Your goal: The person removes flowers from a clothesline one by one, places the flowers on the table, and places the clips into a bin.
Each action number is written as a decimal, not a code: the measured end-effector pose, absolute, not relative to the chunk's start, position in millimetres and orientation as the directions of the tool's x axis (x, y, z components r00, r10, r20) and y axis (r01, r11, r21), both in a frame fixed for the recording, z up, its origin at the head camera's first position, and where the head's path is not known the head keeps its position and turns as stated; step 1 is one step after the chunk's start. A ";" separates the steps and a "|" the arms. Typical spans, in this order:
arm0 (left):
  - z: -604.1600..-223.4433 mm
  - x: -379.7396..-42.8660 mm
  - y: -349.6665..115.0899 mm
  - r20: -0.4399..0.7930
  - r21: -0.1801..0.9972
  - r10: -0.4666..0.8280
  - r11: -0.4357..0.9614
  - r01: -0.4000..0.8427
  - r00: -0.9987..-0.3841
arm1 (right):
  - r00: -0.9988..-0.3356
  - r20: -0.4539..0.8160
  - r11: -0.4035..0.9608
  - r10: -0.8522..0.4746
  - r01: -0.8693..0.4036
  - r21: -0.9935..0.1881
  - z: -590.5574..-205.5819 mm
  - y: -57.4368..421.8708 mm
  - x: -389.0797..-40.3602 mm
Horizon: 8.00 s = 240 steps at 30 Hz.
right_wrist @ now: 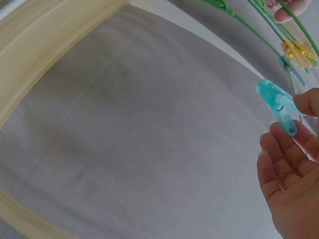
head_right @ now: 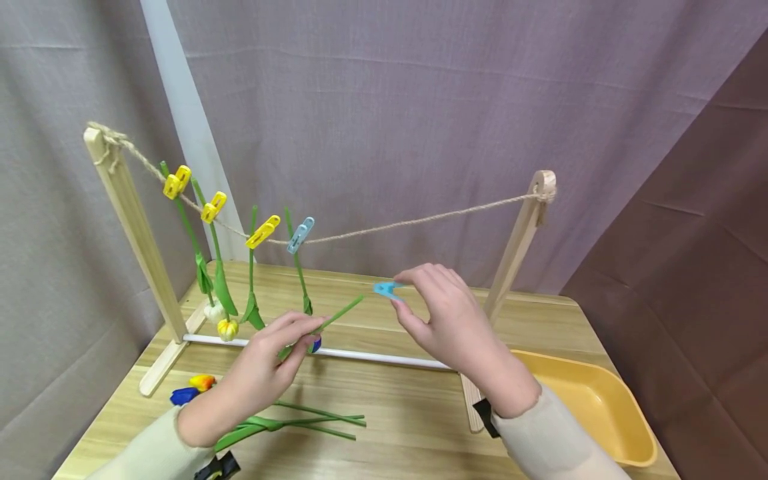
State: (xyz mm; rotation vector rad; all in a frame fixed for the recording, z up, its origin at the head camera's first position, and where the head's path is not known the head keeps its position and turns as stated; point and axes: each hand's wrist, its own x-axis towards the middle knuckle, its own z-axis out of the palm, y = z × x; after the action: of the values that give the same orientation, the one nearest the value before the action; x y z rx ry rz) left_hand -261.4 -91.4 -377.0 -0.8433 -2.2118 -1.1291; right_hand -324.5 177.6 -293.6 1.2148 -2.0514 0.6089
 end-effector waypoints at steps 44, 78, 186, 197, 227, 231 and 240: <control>-406.3 -262.4 -116.0 0.417 0.250 0.477 0.758 0.602 -0.774 | -0.599 0.643 0.671 -0.477 -0.721 -0.174 -329.3 249.0 -321.9; -461.7 -254.7 -130.5 0.251 0.254 0.498 0.793 0.553 -0.830 | -0.854 0.480 0.856 -0.199 -0.390 -0.339 -411.9 337.2 -290.0; -356.9 -290.3 -107.3 0.630 0.625 0.067 0.547 0.557 -0.774 | -0.114 0.776 0.400 -0.620 -0.897 0.187 -236.2 92.7 -320.3; -354.0 -291.9 -105.0 0.646 0.611 0.062 0.556 0.563 -0.761 | -0.251 0.747 0.611 -0.615 -0.751 0.250 -239.8 62.9 -330.6; -353.1 -292.7 -106.1 0.689 0.599 0.041 0.529 0.600 -0.724 | -0.350 0.751 0.595 -0.560 -0.800 0.071 -249.9 55.8 -321.5; -353.0 -292.1 -106.0 0.698 0.594 0.048 0.517 0.616 -0.714 | -0.345 0.758 0.553 -0.554 -0.833 0.025 -249.3 55.4 -319.2; -355.4 -288.3 -105.4 0.661 0.631 0.067 0.488 0.603 -0.747 | -0.263 0.804 0.488 -0.533 -0.872 0.037 -252.1 54.3 -316.0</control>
State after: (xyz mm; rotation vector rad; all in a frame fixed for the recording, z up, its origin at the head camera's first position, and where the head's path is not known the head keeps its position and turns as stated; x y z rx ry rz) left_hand -288.3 -105.4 -355.4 -0.5495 -2.1676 -1.2328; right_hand -316.0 54.3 -252.1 1.1623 -1.9392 0.5410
